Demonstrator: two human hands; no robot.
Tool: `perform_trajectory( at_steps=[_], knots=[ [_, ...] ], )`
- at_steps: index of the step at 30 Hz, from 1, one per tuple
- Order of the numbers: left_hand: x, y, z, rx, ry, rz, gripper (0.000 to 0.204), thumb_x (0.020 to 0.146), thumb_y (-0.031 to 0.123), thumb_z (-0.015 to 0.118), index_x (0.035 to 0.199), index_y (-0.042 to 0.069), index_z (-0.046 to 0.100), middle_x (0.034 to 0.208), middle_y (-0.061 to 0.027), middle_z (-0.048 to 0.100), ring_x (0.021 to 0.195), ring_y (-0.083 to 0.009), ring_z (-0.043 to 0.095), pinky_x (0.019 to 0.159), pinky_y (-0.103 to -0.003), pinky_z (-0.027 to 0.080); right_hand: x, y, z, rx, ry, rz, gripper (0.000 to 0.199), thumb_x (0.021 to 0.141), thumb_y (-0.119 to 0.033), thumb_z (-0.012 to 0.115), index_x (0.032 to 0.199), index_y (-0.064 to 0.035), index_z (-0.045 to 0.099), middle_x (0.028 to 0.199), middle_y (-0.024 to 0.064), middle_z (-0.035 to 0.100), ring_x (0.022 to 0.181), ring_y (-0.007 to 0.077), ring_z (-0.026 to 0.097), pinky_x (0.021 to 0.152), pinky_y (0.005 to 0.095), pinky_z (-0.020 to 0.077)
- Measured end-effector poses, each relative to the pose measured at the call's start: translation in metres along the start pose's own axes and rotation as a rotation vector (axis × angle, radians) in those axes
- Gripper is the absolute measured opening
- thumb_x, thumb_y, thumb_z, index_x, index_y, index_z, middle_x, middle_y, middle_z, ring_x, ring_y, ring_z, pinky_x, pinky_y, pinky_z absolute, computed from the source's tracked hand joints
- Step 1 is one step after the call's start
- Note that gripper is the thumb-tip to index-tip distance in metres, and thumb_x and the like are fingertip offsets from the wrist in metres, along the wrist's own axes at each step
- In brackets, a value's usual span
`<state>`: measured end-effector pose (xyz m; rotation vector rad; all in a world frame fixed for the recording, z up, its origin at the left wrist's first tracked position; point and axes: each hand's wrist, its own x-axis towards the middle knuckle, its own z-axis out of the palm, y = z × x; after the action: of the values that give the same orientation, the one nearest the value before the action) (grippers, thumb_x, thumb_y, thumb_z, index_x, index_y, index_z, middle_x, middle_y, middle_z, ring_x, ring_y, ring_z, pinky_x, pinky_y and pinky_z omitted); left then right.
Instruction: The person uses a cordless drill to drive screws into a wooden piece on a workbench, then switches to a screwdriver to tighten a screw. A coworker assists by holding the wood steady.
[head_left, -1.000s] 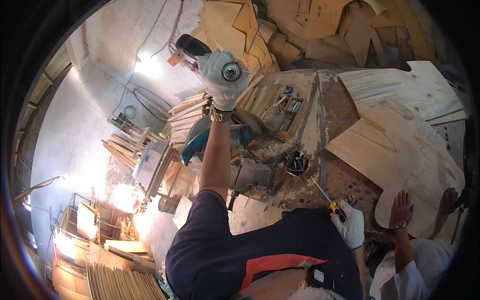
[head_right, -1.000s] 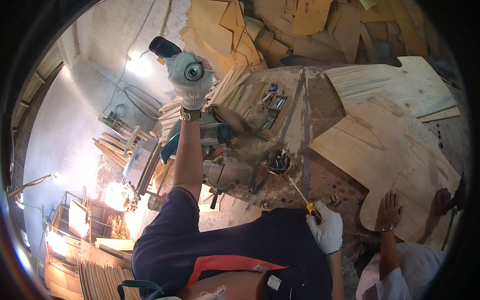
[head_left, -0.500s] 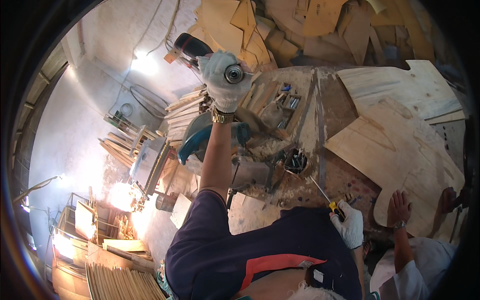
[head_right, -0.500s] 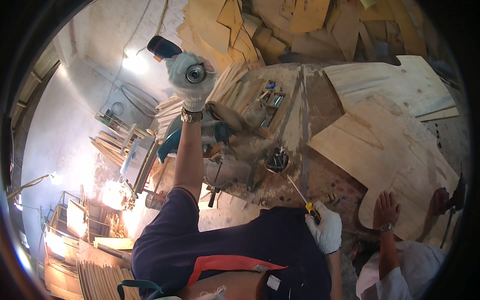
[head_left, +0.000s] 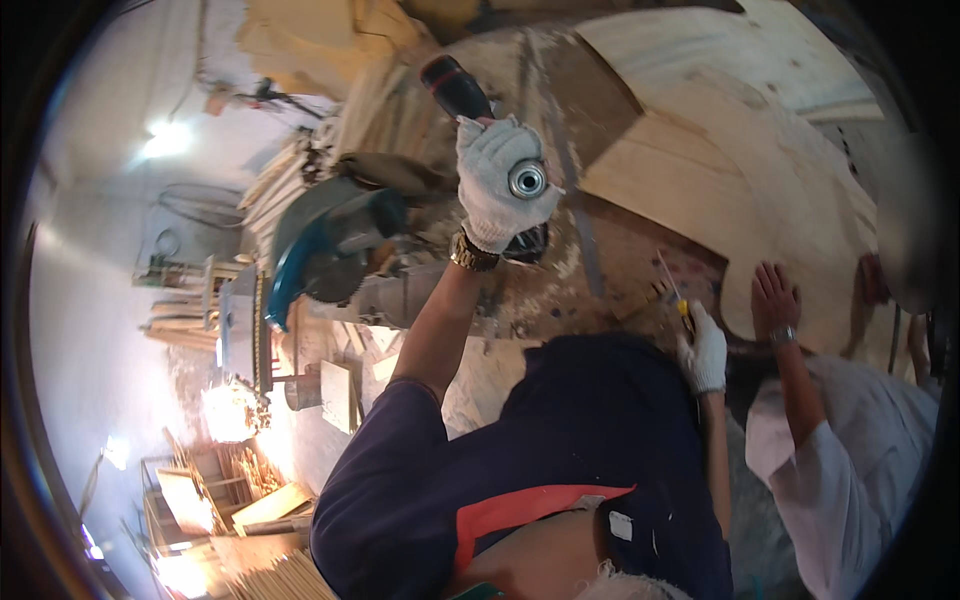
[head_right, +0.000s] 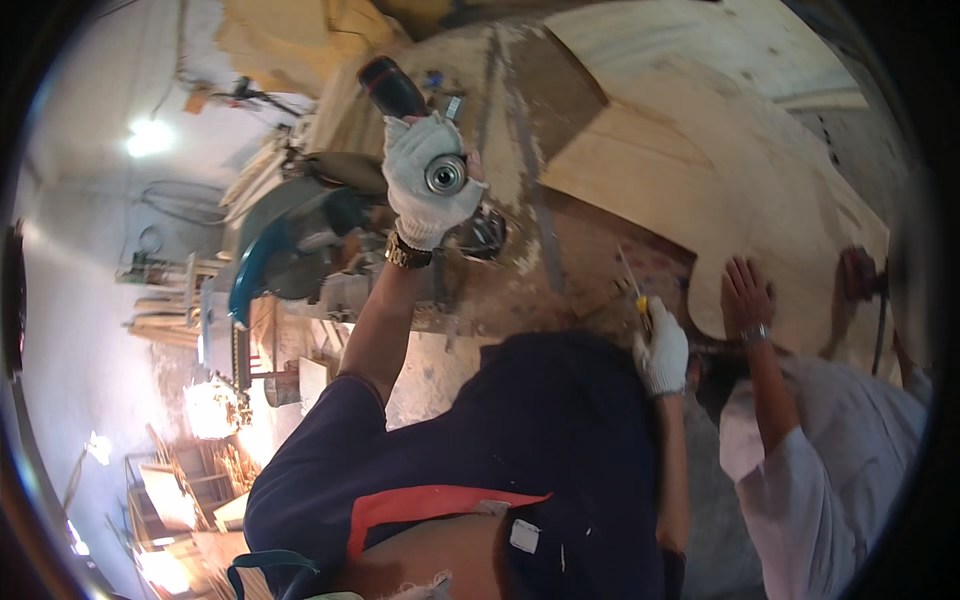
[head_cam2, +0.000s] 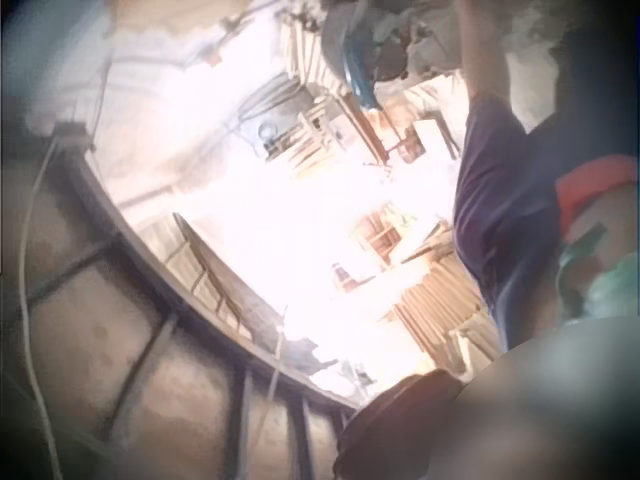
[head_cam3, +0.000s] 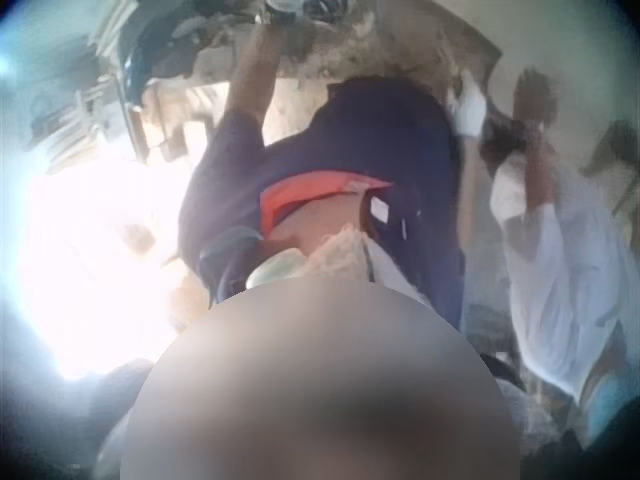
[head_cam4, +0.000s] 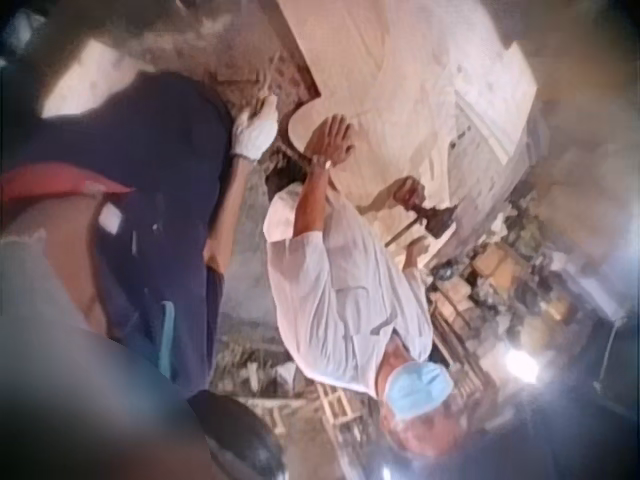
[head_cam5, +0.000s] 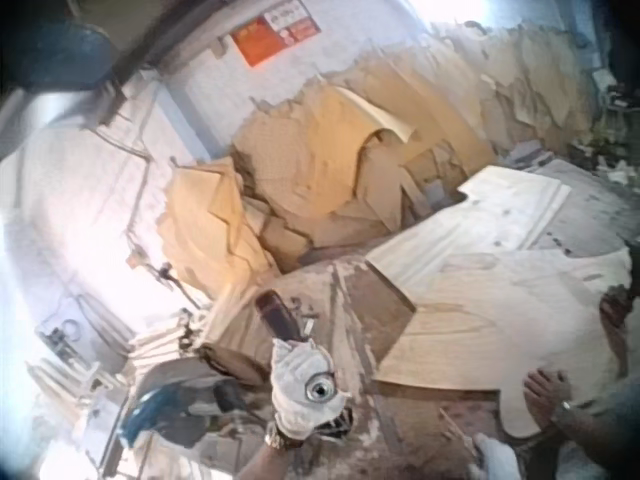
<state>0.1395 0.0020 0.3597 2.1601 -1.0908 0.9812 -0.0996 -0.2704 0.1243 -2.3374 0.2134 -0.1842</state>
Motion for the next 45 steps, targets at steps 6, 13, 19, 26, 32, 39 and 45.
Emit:
perform_trajectory(
  at_steps=[6, 13, 19, 26, 32, 39, 45],
  knots=[
    [-0.07, 0.036, 0.082, -0.301, -0.206, -0.211, 0.017, 0.063, 0.007, 0.072, 0.072, 0.011, 0.058, 0.07, -0.0062, 0.06, 0.072, -0.0327, 0.061, 0.086, -0.042, 0.046, -0.01, 0.043, 0.03, -0.127, 0.026, 0.184, 0.065, 0.082, -0.003, 0.064, 0.146, -0.0046, 0.052, 0.129, 0.0277, 0.058, 0.106, 0.0496, 0.063, 0.088, 0.0536, 0.0524],
    [-0.12, 0.043, 0.125, -0.538, -0.234, -0.24, 0.016, 0.068, 0.005, 0.073, 0.073, 0.01, 0.058, 0.072, -0.0077, 0.06, 0.073, -0.0328, 0.062, 0.086, -0.042, 0.047, 0.006, 0.047, 0.065, -0.17, 0.228, 0.312, 0.056, 0.082, 0.003, 0.065, 0.138, -0.0062, 0.058, 0.13, 0.0272, 0.057, 0.114, 0.0495, 0.061, 0.095, 0.0513, 0.0529],
    [-0.146, 0.042, 0.15, -0.64, -0.289, -0.282, 0.019, 0.069, 0.005, 0.074, 0.075, 0.011, 0.057, 0.076, -0.008, 0.061, 0.077, -0.0354, 0.062, 0.085, -0.045, 0.047, 0.009, 0.011, 0.058, -0.166, 0.253, 0.402, 0.053, 0.081, -0.005, 0.07, 0.133, -0.0025, 0.059, 0.132, 0.0256, 0.056, 0.119, 0.0466, 0.059, 0.102, 0.0483, 0.0513],
    [-0.171, 0.061, 0.192, -0.612, -0.3, -0.288, 0.017, 0.076, 0.014, 0.073, 0.075, 0.012, 0.056, 0.077, -0.0106, 0.061, 0.079, -0.0365, 0.062, 0.086, -0.049, 0.045, 0.017, -0.002, -0.008, -0.177, 0.569, 0.51, 0.055, 0.084, -0.009, 0.074, 0.137, -0.0007, 0.061, 0.131, 0.0243, 0.062, 0.115, 0.0384, 0.066, 0.095, 0.042, 0.0547],
    [-0.179, 0.076, 0.231, -0.598, -0.218, -0.394, 0.021, 0.078, 0.011, 0.077, 0.076, 0.012, 0.056, 0.075, -0.011, 0.059, 0.079, -0.0347, 0.062, 0.086, -0.047, 0.046, 0.084, 0.102, -0.149, -0.096, 0.984, 0.661, 0.054, 0.082, -0.019, 0.08, 0.126, 0.0059, 0.061, 0.114, 0.0184, 0.068, 0.101, 0.0286, 0.068, 0.091, 0.038, 0.0543],
    [-0.188, 0.088, 0.233, -0.479, -0.364, -0.376, 0.021, 0.08, 0.013, 0.082, 0.081, 0.012, 0.061, 0.082, -0.0078, 0.067, 0.084, -0.0314, 0.066, 0.088, -0.046, 0.048, 0.157, 0.311, -0.26, 0.164, 1.421, 0.949, 0.093, 0.062, -0.017, 0.094, 0.139, 0.0096, 0.05, 0.126, 0.0181, 0.065, 0.108, 0.0228, 0.065, 0.095, 0.039, 0.0545],
    [-0.185, 0.092, 0.237, -0.464, -0.436, -0.435, 0.017, 0.081, 0.008, 0.079, 0.082, 0.011, 0.063, 0.085, -0.0075, 0.069, 0.086, -0.0297, 0.068, 0.089, -0.043, 0.049, 0.157, 0.38, -0.328, 0.539, 1.107, 0.39, 0.048, 0.072, -0.004, 0.089, 0.116, -0.0076, 0.069, 0.105, 0.0057, 0.071, 0.093, 0.0232, 0.066, 0.088, 0.0397, 0.056]
  ],
)
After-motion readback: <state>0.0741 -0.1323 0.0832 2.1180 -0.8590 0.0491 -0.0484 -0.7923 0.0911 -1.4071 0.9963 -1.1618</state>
